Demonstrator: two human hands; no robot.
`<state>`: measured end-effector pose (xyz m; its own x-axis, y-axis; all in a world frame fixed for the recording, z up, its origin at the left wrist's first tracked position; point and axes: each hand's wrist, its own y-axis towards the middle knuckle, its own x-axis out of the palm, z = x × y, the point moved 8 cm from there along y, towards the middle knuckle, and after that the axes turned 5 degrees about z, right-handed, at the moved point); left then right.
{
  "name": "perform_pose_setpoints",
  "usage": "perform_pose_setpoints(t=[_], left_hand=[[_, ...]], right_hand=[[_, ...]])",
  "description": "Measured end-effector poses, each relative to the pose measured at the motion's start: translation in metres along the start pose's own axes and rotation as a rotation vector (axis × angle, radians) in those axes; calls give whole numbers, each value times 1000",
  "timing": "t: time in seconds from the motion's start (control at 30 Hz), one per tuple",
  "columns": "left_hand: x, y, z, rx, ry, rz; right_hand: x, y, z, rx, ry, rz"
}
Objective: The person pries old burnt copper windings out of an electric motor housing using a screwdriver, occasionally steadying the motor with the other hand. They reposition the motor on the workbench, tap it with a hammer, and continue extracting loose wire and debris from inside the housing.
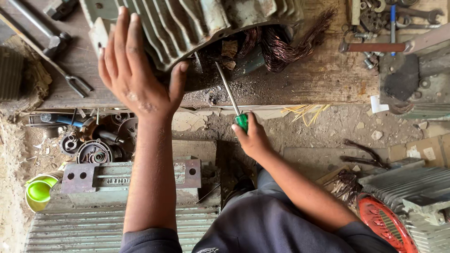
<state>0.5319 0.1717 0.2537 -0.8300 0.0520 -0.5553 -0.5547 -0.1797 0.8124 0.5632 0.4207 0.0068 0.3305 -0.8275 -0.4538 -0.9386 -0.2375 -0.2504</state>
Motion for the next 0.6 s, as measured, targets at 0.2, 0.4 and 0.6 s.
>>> perform_pose_setpoints(t=[0.2, 0.4, 0.6], left_hand=[[7, -7, -5, -9, 37, 11], [4, -9, -5, -30, 42, -4], [10, -5, -8, -42, 62, 27]], right_hand=[[-9, -7, 4, -96, -192, 94], [-19, -5, 3, -140, -228, 117], [-18, -7, -3, -300, -237, 192]])
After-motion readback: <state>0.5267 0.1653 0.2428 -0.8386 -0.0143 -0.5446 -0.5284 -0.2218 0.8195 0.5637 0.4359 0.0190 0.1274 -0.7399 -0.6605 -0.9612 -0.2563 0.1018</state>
